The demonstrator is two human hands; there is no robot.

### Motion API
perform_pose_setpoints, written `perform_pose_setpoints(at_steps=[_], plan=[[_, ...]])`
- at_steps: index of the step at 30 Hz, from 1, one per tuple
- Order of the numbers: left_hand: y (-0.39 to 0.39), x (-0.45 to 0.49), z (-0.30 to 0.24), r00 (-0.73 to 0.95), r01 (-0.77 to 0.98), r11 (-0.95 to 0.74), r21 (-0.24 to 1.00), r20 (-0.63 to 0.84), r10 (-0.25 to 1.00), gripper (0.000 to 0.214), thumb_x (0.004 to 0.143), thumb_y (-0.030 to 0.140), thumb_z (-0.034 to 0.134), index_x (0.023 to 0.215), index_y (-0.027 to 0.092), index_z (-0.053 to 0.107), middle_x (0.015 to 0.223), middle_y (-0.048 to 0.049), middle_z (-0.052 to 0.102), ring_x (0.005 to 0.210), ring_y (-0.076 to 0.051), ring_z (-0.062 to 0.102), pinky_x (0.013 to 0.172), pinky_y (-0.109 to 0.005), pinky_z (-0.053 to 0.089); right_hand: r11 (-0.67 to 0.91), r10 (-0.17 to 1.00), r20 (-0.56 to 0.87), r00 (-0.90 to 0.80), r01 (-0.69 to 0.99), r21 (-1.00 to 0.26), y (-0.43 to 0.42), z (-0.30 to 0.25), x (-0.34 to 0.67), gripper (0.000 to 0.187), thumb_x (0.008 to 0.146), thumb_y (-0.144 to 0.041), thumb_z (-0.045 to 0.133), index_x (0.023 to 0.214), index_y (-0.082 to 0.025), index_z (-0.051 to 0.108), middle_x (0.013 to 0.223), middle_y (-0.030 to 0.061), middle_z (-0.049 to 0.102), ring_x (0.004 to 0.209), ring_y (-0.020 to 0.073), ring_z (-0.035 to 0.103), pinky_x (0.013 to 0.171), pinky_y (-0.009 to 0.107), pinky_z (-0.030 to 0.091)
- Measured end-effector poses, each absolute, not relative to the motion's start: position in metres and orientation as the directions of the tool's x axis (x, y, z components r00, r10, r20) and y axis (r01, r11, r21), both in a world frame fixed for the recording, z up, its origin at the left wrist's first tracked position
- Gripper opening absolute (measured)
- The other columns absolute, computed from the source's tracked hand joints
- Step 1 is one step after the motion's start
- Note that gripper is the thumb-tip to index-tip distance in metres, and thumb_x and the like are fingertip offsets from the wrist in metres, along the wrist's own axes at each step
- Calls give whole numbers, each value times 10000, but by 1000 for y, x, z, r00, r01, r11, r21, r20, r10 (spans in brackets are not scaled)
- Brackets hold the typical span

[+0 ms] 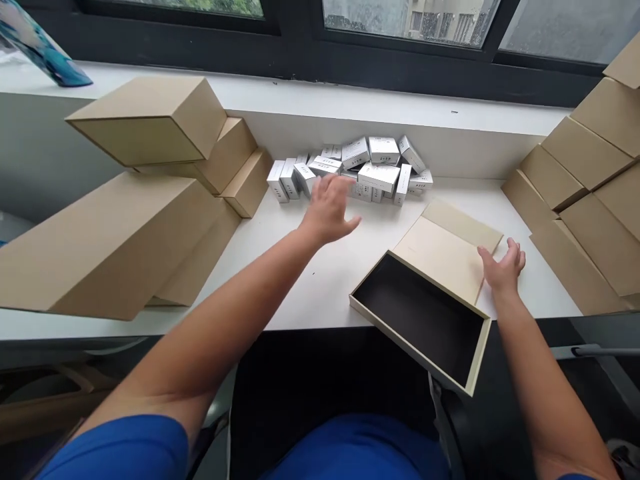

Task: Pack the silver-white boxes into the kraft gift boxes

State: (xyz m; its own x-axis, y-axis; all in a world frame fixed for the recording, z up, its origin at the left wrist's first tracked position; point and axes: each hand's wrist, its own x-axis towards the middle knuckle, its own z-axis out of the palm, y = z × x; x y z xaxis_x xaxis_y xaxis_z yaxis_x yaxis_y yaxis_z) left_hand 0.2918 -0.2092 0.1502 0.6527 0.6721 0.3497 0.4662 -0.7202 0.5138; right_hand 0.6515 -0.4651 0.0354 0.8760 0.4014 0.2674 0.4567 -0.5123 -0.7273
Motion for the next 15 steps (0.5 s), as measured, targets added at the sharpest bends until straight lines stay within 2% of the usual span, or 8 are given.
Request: perform_pose_setpoints(at_steps=[2, 3, 7, 10, 12, 13, 15], plan=[[-187, 316, 153, 666, 412, -767, 492, 412, 622, 910, 709, 448, 835, 1523, 218, 500, 1638, -123, 475, 1663, -421, 165, 1406, -586, -83, -555, 388, 201, 899, 402, -728, -466, 30, 650, 1074, 722, -649, 693, 1611, -124, 396, 1808, 263, 223, 1718, 428, 81, 1375, 623, 136], [-177, 329, 155, 676, 371, -778, 507, 428, 600, 955, 692, 478, 827, 1548, 222, 489, 1661, -93, 460, 1672, -411, 126, 1401, -564, -139, -562, 388, 174, 905, 382, -734, -466, 29, 649, 1103, 722, -643, 693, 1638, -122, 363, 1831, 250, 160, 1728, 415, 23, 1386, 600, 99], [-141, 385, 157, 720, 266, -787, 556, 429, 546, 1071, 661, 563, 747, 1618, 188, 447, 1725, -26, 425, 1697, -381, 41, 1369, -524, -228, -582, 422, 152, 894, 395, -711, -465, 31, 646, 1045, 728, -617, 681, 1611, -130, 405, 1831, 245, 169, 1729, 407, 30, 1393, 575, 91], [-118, 414, 162, 796, 431, -815, 388, 261, 546, 1181, 673, 463, 732, 1704, 64, 316, 1824, -103, 272, 1720, -391, 39, 1345, -537, -252, -578, 424, 180, 888, 418, -701, -464, 31, 645, 944, 745, -578, 652, 1555, -134, 459, 1814, 252, 224, 1729, 409, 60, 1392, 581, 95], [-108, 424, 171, 808, 553, -800, 234, 86, 583, 1237, 667, 341, 750, 1744, 49, 215, 1857, -159, 148, 1726, -425, 23, 1343, -603, -217, -580, 431, 192, 882, 434, -690, -463, 30, 643, 924, 735, -548, 635, 1538, -121, 472, 1802, 260, 250, 1726, 420, 73, 1382, 616, 113], [-105, 426, 176, 802, 583, -792, 182, 28, 597, 1234, 667, 286, 751, 1754, 76, 206, 1860, -167, 127, 1726, -433, 33, 1360, -626, -151, -587, 437, 186, 880, 436, -682, -463, 30, 642, 931, 726, -533, 630, 1541, -113, 469, 1798, 265, 257, 1725, 425, 77, 1377, 630, 123], [-102, 427, 187, 798, 596, -791, 142, 10, 603, 1163, 688, 210, 730, 1752, 153, 263, 1836, -159, 242, 1702, -419, 175, 1389, -605, 98, -608, 444, 161, 881, 428, -668, -463, 31, 641, 941, 723, -513, 622, 1560, -117, 457, 1798, 261, 262, 1725, 422, 80, 1375, 636, 136]])
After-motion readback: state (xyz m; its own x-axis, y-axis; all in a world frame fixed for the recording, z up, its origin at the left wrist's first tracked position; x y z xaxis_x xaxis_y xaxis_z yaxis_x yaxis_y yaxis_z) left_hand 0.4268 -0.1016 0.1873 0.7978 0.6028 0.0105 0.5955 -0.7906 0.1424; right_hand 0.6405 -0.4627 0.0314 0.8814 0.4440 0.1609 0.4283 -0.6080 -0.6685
